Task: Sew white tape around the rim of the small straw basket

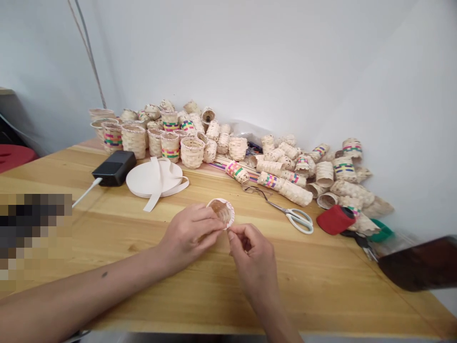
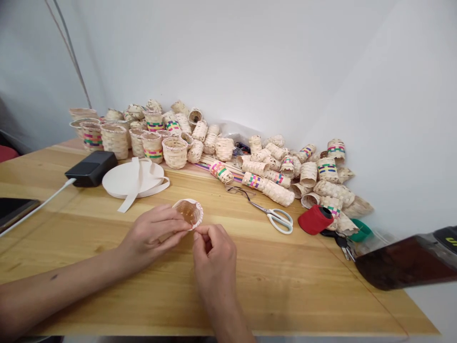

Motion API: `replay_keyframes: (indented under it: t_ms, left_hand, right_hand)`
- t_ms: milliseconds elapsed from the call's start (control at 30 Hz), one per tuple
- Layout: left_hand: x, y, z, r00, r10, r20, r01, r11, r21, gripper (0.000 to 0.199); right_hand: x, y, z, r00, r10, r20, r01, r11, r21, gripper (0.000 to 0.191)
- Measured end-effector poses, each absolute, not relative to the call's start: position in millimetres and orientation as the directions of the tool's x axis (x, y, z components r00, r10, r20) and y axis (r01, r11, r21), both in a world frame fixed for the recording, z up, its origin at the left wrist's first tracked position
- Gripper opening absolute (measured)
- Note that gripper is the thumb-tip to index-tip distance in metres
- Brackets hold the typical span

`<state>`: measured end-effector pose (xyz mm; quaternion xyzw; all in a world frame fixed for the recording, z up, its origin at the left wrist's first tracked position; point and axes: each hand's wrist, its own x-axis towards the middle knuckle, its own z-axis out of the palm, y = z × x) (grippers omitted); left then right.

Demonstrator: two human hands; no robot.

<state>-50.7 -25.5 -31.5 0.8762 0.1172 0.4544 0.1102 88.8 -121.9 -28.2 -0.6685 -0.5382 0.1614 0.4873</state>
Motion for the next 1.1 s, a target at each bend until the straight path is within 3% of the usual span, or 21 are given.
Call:
replay_keyframes:
  t_ms: [333,600,733,867,1000,1100]
  left_hand:
    - [-53,-21,-31,0.571,0.294,0.767,0.125,-0.954,0.273,0.012]
    - [-52,-24,-28,0.620,0.260,0.741,0.113,-0.963,0.244,0.013]
    - [-53,-20,-26,0.653,0.183,0.735,0.146,-0.983,0.115,0.017]
    - [-55,-19,-29,0.742,0.146,0.654,0.177,-0.984,0.019,0.019]
    - [-56,-20,-35,0.795,0.117,0.595,0.178,-0.983,-0.044,0.025]
    - [-55,-20,-38,0.808,0.084,0.583,0.168,-0.982,-0.091,0.027]
  right_hand:
    - [101,-120,-24,0.304,0.946,0.117,0.282,0.028,-0.959,0.015]
    - [90,-113,-36,0.402,0.874,0.272,0.313,0.148,-0.938,0.007]
    - [113,-115,-22,0.282,0.927,0.247,0.435,0.106,-0.894,0.024]
    - [137,-115,9,0.225,0.906,0.358,0.677,0.120,-0.727,0.020]
    - [131,-109,19,0.039,0.979,0.198,0.788,0.092,-0.609,0.019]
    - [120,-105,16,0.032,0.994,0.103,0.844,0.028,-0.535,0.018]
